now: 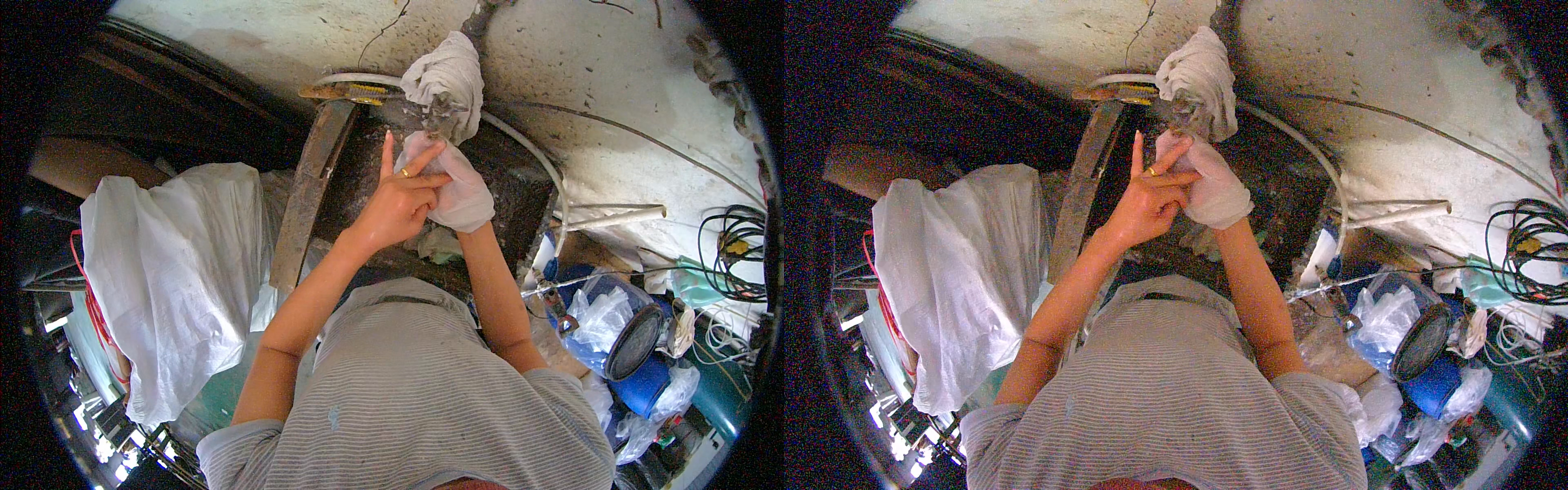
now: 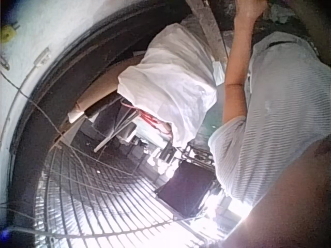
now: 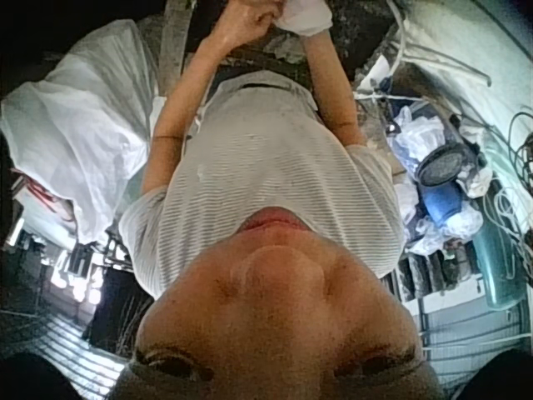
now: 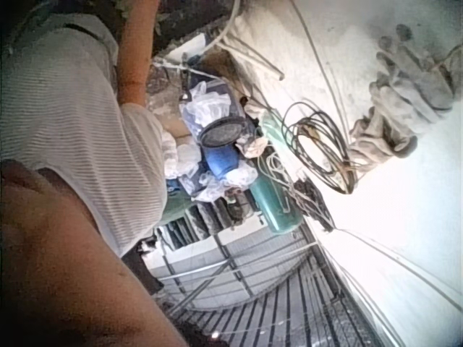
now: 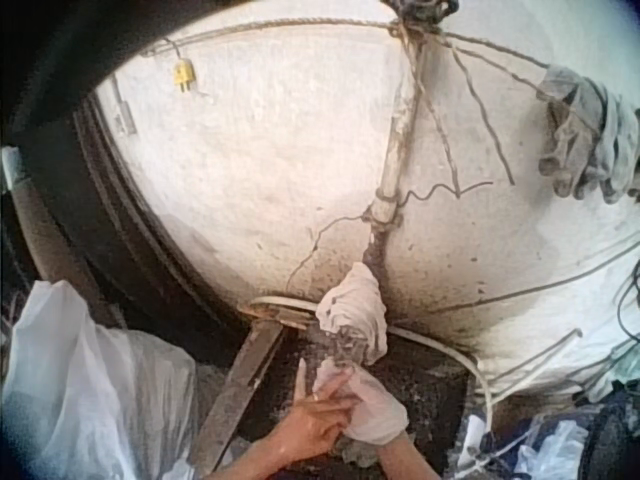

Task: The person removes white gloves, walks to a sink, and washes hands under running water. They then dry hands with a cloth and remove a ring from the left hand.

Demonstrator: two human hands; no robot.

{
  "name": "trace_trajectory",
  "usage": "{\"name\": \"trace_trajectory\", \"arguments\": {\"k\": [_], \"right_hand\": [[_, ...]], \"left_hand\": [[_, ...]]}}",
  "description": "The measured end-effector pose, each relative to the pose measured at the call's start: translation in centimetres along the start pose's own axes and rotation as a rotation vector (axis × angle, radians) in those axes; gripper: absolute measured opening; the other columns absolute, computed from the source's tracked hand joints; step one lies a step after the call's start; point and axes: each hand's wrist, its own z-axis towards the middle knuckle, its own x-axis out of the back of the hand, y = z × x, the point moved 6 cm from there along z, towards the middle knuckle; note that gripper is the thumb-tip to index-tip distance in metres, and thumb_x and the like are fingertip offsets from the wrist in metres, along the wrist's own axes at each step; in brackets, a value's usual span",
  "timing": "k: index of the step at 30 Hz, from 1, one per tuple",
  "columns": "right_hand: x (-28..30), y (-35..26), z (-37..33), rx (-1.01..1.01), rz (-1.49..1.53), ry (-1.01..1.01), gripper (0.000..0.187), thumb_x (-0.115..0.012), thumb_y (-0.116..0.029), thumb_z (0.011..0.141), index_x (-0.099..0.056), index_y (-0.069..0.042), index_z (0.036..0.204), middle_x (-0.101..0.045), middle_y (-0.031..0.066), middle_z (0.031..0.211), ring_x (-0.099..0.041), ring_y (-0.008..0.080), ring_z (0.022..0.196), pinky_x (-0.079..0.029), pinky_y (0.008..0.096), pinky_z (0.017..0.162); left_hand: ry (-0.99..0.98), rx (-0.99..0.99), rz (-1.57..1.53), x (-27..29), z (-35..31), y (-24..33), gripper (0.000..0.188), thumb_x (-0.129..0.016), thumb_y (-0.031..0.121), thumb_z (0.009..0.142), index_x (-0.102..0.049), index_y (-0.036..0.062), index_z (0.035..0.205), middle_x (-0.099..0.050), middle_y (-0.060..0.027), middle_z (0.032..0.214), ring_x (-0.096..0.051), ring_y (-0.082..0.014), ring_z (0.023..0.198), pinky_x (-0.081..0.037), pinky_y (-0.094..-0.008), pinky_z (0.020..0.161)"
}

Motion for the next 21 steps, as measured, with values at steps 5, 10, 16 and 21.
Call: {"name": "trace_trajectory", "arguments": {"k": [5, 10, 16, 21], "right_hand": [[2.2, 0.1, 0.2, 0.057, -0.230, 0.094, 0.033, -0.051, -0.025, 0.090, -0.053, 0.000, 0.111, -0.058, 0.0085, 0.104, -0.055, 0.0187, 0.097, -0.044, 0.0291, 0.083], [3.5, -0.1, -0.1, 0.060, -0.227, 0.220, 0.028, -0.053, -0.024, 0.090, -0.058, -0.001, 0.105, -0.060, 0.0058, 0.097, -0.057, 0.0158, 0.088, -0.046, 0.0282, 0.076], [5.8, -1.8, -0.8, 0.244, -0.563, 0.367, 0.024, -0.051, -0.023, 0.090, -0.063, -0.004, 0.098, -0.062, 0.0067, 0.092, -0.059, 0.0152, 0.081, -0.047, 0.0282, 0.069], [0.0, -3.6, -0.2, 0.279, -1.591, 0.124, 0.022, -0.045, -0.022, 0.093, -0.058, -0.005, 0.096, -0.062, 0.0104, 0.086, -0.060, 0.0222, 0.078, -0.048, 0.0351, 0.067]], "left_hand": [[-0.024, 0.007, -0.004, -0.2, -0.3, 0.0, 0.014, -0.057, -0.005, 0.060, -0.057, 0.0088, 0.061, -0.066, -0.0017, 0.103, -0.035, -0.0253, 0.130, 0.006, -0.0643, 0.105], [-0.029, -0.013, 0.032, 0.2, 0.0, 0.4, 0.013, -0.058, -0.004, 0.059, -0.057, 0.0086, 0.062, -0.065, -0.0014, 0.104, -0.038, -0.0253, 0.128, 0.005, -0.0650, 0.105], [0.010, -0.072, 0.104, 1.0, 0.4, 1.1, 0.009, -0.058, -0.003, 0.059, -0.056, 0.0056, 0.061, -0.065, -0.0034, 0.098, -0.044, -0.0241, 0.122, -0.007, -0.0611, 0.108], [-0.008, -0.187, 0.129, 1.2, -0.3, 0.0, 0.008, -0.058, 0.000, 0.056, -0.054, 0.0036, 0.062, -0.061, -0.0105, 0.079, -0.059, -0.0268, 0.096, -0.033, -0.0469, 0.105]]}}
